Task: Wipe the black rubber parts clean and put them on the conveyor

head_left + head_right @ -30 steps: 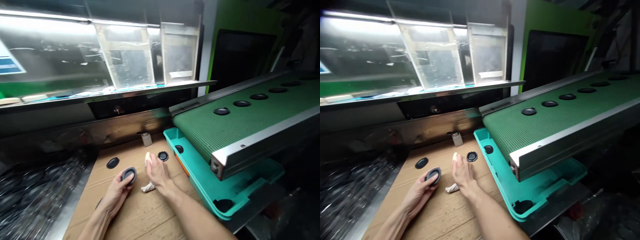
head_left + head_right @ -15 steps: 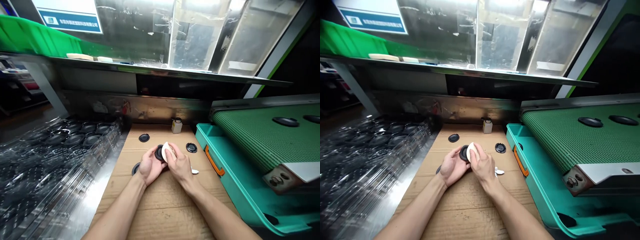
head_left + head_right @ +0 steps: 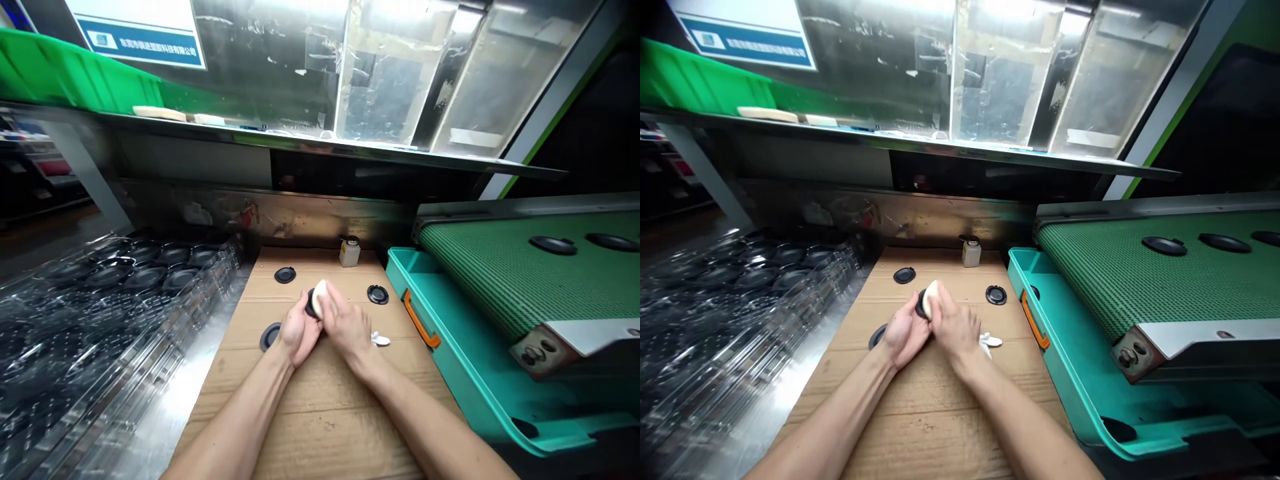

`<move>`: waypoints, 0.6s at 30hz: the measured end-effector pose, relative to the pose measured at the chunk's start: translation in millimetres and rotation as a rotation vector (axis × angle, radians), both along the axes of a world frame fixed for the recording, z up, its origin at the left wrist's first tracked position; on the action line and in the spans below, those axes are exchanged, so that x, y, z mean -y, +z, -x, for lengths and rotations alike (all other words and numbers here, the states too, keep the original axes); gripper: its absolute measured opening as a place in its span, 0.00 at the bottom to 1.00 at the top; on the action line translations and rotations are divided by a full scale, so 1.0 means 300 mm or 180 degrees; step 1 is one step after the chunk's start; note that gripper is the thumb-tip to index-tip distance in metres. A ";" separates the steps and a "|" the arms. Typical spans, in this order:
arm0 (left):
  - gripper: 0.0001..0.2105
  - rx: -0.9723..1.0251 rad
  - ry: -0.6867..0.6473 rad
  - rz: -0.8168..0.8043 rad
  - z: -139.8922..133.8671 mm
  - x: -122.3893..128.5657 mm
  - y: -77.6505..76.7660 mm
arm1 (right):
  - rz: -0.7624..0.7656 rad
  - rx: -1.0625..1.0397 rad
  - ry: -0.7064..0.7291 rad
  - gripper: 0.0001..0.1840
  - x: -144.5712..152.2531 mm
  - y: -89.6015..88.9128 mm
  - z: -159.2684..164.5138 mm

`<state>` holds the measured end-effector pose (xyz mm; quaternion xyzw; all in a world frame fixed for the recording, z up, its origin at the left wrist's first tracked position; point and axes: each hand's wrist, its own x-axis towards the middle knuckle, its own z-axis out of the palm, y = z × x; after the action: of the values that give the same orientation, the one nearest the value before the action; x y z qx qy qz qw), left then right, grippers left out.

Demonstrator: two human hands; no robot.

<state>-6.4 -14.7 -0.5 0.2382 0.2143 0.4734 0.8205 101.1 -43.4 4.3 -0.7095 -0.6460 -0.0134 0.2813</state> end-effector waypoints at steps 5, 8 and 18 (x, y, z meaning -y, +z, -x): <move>0.20 -0.0073 -0.0043 0.0082 -0.016 0.004 -0.008 | -0.0014 0.0017 0.0072 0.26 -0.020 0.004 -0.033; 0.19 -0.0101 0.0056 0.0015 -0.018 0.003 -0.010 | -0.0037 -0.0044 -0.0124 0.26 -0.020 -0.001 -0.031; 0.17 -0.0070 0.0235 0.0223 -0.014 -0.022 -0.042 | -0.0597 -0.0963 0.0049 0.23 -0.071 0.014 -0.132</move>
<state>-2.3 -8.3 -13.0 0.2065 0.2484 0.4929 0.8079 140.7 -22.0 8.4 -0.6691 -0.5976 0.0355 0.4403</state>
